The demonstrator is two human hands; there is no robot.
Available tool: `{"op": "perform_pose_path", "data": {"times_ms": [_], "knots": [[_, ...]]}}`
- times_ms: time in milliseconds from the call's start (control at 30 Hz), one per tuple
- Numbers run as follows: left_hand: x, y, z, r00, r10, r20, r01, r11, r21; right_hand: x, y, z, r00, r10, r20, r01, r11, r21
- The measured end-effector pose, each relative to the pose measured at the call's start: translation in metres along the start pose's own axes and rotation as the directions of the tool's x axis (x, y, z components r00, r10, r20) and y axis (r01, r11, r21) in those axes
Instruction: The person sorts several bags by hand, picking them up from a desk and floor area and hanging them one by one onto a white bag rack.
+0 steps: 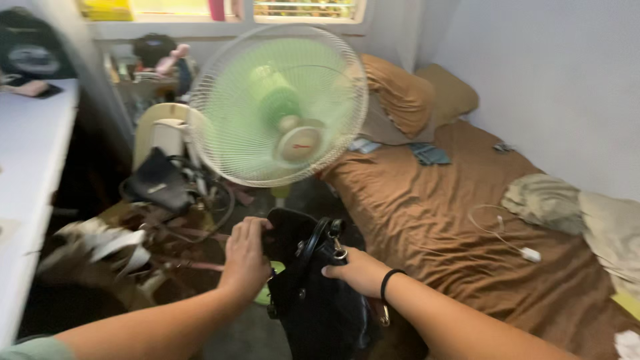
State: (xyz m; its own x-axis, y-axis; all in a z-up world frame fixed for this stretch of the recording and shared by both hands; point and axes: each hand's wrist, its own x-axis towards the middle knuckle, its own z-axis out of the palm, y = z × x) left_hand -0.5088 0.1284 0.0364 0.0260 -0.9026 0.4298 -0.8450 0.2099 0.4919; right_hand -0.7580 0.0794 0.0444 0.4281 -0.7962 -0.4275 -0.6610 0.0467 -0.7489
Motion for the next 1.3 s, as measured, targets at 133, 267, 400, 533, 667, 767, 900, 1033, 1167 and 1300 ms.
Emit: {"op": "perform_pose_path", "data": {"times_ms": [133,267,400,533,667,767,900,1033,1167,1300], "knots": [[0.004,-0.002,0.034,0.989,0.043,0.144,-0.042,0.999,-0.011,-0.027,0.025,-0.019,0.994,-0.107,0.002,0.105,0.982,0.159],[-0.006,-0.020,0.075,0.891,-0.232,0.390,0.207,0.973,0.104,-0.043,0.043,-0.045,0.994,-0.106,-0.018,0.108,0.977,0.184],[-0.027,-0.039,0.110,0.699,-0.422,0.577,0.334,0.907,0.258,-0.066,0.040,-0.070,0.991,-0.133,-0.022,0.135,0.972,0.193],[-0.048,-0.056,0.156,0.657,-0.362,0.661,0.416,0.905,0.082,-0.092,0.009,-0.089,0.992,-0.117,0.051,0.114,0.992,0.061],[-0.054,-0.075,0.217,0.510,-0.179,0.841,0.690,0.669,-0.276,-0.103,-0.011,-0.091,0.999,-0.037,0.016,0.038,0.996,-0.081],[-0.047,-0.081,0.252,0.442,-0.175,0.880,0.722,0.652,-0.233,-0.110,-0.001,-0.098,0.998,-0.040,-0.040,0.035,0.994,-0.101],[-0.031,-0.071,0.288,0.392,-0.136,0.910,0.727,0.652,-0.215,-0.120,0.018,-0.112,0.993,-0.077,-0.095,0.071,0.995,-0.065],[-0.012,-0.043,0.328,0.364,-0.093,0.927,0.706,0.677,-0.209,-0.137,0.034,-0.137,0.986,-0.060,-0.154,0.045,0.994,-0.099],[0.003,-0.017,0.367,0.350,-0.069,0.934,0.677,0.708,-0.201,-0.158,0.054,-0.162,0.970,-0.041,-0.241,0.011,0.993,-0.121],[0.022,0.010,0.405,0.357,-0.048,0.933,0.659,0.721,-0.215,-0.171,0.081,-0.184,0.945,-0.022,-0.326,0.000,0.998,-0.067]]}}
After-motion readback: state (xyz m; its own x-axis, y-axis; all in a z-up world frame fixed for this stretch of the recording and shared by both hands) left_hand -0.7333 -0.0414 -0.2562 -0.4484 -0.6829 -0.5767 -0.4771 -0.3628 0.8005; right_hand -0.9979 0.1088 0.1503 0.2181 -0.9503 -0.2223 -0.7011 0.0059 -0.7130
